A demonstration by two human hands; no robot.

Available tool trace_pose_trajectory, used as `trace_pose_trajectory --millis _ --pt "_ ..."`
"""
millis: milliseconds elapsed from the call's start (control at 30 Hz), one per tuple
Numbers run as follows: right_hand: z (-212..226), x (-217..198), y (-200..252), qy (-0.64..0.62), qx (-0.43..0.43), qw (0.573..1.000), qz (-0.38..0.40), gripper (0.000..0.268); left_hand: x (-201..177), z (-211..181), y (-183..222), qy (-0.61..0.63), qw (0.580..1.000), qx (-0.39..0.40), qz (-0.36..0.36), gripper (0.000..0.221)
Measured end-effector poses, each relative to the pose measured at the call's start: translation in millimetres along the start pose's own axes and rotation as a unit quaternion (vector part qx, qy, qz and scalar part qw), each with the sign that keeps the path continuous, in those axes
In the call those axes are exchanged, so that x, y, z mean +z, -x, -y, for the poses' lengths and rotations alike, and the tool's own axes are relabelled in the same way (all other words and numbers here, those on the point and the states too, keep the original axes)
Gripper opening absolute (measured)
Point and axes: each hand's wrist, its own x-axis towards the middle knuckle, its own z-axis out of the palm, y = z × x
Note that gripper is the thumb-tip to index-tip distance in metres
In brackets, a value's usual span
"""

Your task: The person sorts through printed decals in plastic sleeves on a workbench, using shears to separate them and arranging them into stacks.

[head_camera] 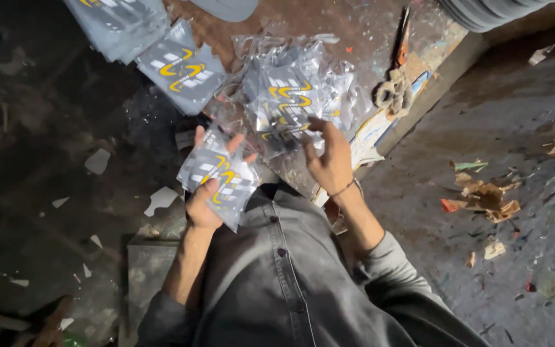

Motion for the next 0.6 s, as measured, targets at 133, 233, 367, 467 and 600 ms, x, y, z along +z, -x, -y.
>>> trace_pose_trajectory --millis 133,233,367,467,600 --pt "52 -4 5 -0.087 -0.047 0.995 0.032 0.047 -2 6 -2 -0.012 1.000 0.001 0.026 0.105" --pt "50 12 -2 -0.006 -0.144 0.988 0.054 0.048 -8 6 1 -0.027 0.999 0.005 0.032 0.105" --pt "-18 34 -8 0.140 -0.160 0.977 -0.026 0.044 -7 0 -6 0.010 0.999 0.016 0.027 0.116" --pt "-4 9 5 0.011 -0.045 0.999 -0.008 0.030 -11 4 8 0.023 1.000 0.010 0.010 0.125" --pt "22 -6 17 -0.018 -0.042 0.990 -0.131 0.032 -17 13 7 0.007 1.000 -0.007 0.005 0.129"
